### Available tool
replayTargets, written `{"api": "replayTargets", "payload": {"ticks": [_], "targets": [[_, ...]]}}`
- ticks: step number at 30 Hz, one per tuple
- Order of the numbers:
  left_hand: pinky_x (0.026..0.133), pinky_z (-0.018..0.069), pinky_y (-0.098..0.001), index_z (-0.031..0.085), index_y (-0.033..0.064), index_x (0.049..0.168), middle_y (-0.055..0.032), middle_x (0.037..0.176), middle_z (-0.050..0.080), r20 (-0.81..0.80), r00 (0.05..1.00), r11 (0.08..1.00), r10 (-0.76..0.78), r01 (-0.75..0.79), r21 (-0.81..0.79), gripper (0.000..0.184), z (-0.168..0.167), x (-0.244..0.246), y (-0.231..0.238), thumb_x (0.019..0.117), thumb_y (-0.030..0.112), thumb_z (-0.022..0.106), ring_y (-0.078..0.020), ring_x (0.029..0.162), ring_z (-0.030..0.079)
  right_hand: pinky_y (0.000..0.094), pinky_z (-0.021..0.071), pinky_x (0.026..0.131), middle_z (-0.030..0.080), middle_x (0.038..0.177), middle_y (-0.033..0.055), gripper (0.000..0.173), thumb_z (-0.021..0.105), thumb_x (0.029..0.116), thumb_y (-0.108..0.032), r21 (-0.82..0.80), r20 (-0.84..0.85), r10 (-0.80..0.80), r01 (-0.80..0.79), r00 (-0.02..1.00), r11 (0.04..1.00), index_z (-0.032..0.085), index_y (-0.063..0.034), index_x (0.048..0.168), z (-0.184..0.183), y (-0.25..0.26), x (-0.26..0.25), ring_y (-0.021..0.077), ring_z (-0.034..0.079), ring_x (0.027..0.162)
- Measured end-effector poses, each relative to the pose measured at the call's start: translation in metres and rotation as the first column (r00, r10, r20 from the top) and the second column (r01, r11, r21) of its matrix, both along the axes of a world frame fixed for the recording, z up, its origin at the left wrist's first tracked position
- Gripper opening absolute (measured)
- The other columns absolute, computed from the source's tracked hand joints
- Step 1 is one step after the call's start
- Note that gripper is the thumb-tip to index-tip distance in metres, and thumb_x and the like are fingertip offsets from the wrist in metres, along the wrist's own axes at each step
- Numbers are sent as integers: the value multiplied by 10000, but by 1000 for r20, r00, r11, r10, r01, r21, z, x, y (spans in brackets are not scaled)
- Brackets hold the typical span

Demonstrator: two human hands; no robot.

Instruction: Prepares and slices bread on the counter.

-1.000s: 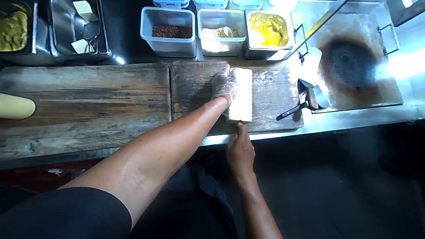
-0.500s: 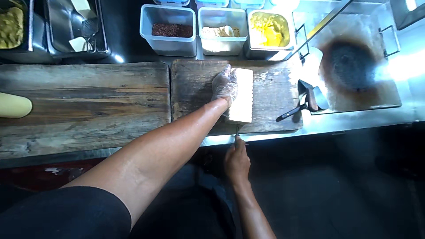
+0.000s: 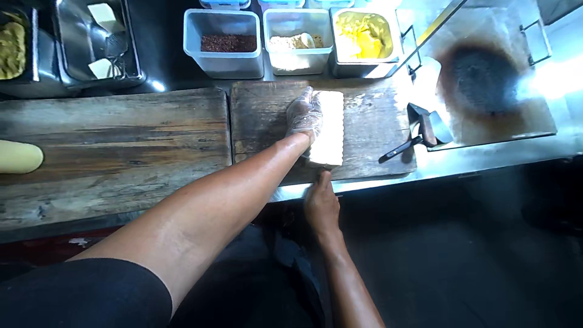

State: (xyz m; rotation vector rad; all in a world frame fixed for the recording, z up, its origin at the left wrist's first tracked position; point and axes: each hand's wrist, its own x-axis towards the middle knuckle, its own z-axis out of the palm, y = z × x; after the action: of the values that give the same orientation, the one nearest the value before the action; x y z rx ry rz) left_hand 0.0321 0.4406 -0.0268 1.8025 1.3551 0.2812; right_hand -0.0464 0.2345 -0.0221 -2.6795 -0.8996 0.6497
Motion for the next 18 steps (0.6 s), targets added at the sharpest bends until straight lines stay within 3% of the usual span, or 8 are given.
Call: {"api": "replayTargets", "payload": {"ticks": [2, 5, 7, 10, 12, 14, 16, 18], "targets": [[1151, 413, -426, 570, 177, 1470, -53, 1393, 648, 8, 1000, 1000, -15, 15, -1, 450, -1, 1, 2, 1095, 379, 424, -187, 1327, 575, 518, 598, 647, 662, 1113, 187, 492, 473, 1047, -216, -59, -59, -14, 11, 998, 998, 412, -91, 1519, 1, -11, -7, 334, 707, 739], [1132, 428, -495, 536, 193, 1492, -83, 1398, 636, -17, 998, 995, -60, 58, -82, 512, 5, -6, 1, 1080, 480, 432, -233, 1329, 571, 509, 604, 670, 674, 1123, 185, 481, 470, 1049, -218, -68, -57, -56, 52, 997, 996, 438, -86, 1511, -3, -15, -15, 327, 717, 749], [1081, 456, -577, 493, 152, 1497, -157, 1373, 626, 8, 997, 974, -81, 81, -211, 637, 8, -18, -7, 1010, 559, 552, -315, 1294, 583, 495, 605, 684, 675, 1135, 174, 480, 465, 1050, -217, -45, -54, -63, 61, 997, 997, 443, -88, 1512, 3, -13, -15, 313, 719, 753], [1104, 456, -502, 488, 108, 1500, -147, 1425, 584, 150, 987, 905, 59, 10, -426, 641, 17, -45, -15, 988, 458, 652, -263, 1320, 556, 457, 594, 564, 708, 1040, 154, 436, 527, 996, -162, 140, 73, -60, 49, 996, 989, 534, -33, 1413, 10, -17, -23, 271, 693, 604], [987, 531, -452, 537, 112, 1440, -120, 1323, 638, 250, 946, 834, 207, -38, -550, 517, 23, -53, -15, 1011, 384, 633, -216, 1180, 628, 453, 590, 548, 706, 1040, 166, 436, 546, 977, -142, 182, 113, -60, 39, 992, 983, 549, -1, 1390, 15, -8, -21, 270, 687, 587], [969, 540, -432, 538, 122, 1435, -102, 1315, 643, 286, 927, 800, 245, -26, -600, 490, 21, -56, -14, 1022, 374, 616, -196, 1158, 636, 488, 589, 597, 685, 1083, 188, 463, 529, 994, -136, 133, 51, -73, 66, 996, 989, 500, -25, 1442, 17, 11, -6, 308, 695, 658], [948, 557, -430, 548, 112, 1414, -108, 1282, 655, 302, 922, 800, 243, -14, -600, 452, 18, -55, -15, 1027, 336, 612, -197, 1130, 650, 494, 593, 594, 675, 1005, 181, 471, 509, 1011, -165, 52, 36, -64, 62, 997, 997, 457, -65, 1467, 14, 24, 5, 322, 698, 661], [968, 546, -443, 554, 117, 1409, -110, 1289, 655, 272, 940, 820, 208, -16, -572, 448, 22, -52, -17, 1028, 346, 611, -202, 1147, 645, 510, 600, 657, 670, 1069, 177, 450, 480, 1032, -193, -57, -55, -65, 62, 996, 996, 440, -100, 1471, 17, 22, 5, 330, 713, 728]]}}
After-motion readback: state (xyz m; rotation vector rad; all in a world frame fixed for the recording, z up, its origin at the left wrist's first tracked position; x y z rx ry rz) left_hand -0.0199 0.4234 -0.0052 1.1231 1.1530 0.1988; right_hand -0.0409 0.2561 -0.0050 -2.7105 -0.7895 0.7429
